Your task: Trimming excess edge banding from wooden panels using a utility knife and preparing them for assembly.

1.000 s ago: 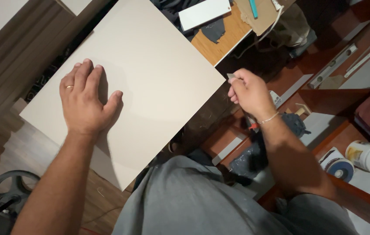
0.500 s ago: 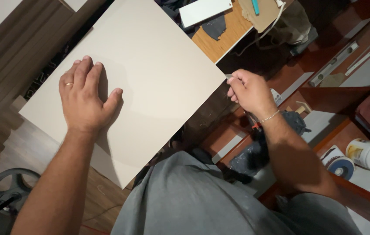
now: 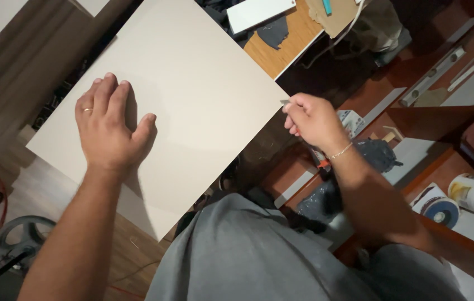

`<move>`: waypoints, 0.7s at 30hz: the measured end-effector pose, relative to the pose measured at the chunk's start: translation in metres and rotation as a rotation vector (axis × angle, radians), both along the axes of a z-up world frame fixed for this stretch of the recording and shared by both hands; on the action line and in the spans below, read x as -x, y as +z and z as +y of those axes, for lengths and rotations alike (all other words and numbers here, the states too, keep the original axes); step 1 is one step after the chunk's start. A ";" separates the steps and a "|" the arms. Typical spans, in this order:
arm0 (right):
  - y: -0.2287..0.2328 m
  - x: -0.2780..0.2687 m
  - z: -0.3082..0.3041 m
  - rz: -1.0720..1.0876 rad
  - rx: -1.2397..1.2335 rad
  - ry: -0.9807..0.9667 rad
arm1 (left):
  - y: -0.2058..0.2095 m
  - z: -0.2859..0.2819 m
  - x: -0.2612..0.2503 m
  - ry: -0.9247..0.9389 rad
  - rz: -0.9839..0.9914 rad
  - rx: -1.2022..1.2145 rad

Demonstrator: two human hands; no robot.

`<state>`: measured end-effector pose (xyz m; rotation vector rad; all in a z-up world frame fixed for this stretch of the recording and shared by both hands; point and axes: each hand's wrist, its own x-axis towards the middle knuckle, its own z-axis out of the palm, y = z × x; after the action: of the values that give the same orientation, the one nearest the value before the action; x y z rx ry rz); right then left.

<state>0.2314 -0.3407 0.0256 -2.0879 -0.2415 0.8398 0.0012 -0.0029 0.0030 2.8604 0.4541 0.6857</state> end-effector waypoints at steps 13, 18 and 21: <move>0.017 0.015 0.010 0.011 0.027 -0.028 | -0.005 0.004 0.001 -0.011 0.017 -0.004; 0.011 0.001 0.005 -0.035 0.010 -0.061 | -0.003 0.003 0.001 -0.009 0.035 0.009; 0.002 0.002 0.004 -0.021 -0.015 -0.089 | -0.004 0.004 0.002 -0.008 0.037 0.005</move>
<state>0.2299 -0.3372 0.0274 -2.0784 -0.1648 0.7614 -0.0004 0.0011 -0.0012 2.8734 0.4490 0.6303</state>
